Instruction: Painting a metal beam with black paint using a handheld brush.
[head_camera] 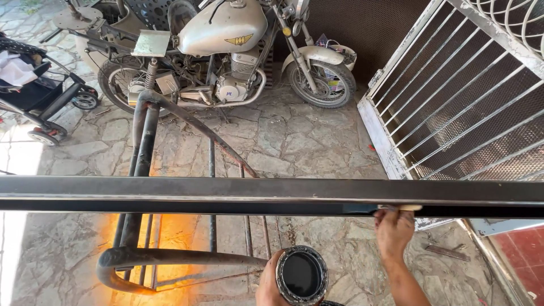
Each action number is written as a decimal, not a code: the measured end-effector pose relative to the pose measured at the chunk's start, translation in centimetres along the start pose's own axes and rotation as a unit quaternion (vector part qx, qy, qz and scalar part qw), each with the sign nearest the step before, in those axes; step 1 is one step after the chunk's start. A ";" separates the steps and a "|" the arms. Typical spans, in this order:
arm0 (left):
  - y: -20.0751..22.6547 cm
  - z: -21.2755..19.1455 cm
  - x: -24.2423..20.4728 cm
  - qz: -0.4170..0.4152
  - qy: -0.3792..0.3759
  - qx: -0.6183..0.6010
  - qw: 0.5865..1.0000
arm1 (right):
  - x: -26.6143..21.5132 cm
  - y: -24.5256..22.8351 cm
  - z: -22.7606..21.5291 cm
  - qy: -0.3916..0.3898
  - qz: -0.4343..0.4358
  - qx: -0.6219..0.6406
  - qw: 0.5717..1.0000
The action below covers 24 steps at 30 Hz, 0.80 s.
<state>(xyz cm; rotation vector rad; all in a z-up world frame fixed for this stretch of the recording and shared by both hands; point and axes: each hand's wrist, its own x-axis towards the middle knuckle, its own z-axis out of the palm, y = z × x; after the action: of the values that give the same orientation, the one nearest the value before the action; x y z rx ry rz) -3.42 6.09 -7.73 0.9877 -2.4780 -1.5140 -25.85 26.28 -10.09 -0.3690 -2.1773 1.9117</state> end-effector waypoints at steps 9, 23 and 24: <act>3.6 -2.9 0.1 -0.001 -0.017 -0.019 1.000 | -2.8 -1.2 4.8 -0.117 0.049 0.006 0.992; 0.9 -3.1 0.2 0.056 0.045 -0.041 0.997 | -4.6 -3.2 5.4 -0.060 0.079 0.035 0.994; 0.7 -3.1 0.1 0.064 0.050 -0.046 0.996 | -4.9 -3.0 6.3 -0.112 0.072 0.029 0.991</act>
<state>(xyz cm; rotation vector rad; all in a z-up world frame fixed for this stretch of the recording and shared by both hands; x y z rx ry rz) -2.67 3.81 -5.62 0.8513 -2.3325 -1.4870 -23.46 18.41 -7.94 -0.3224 -2.2810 2.1853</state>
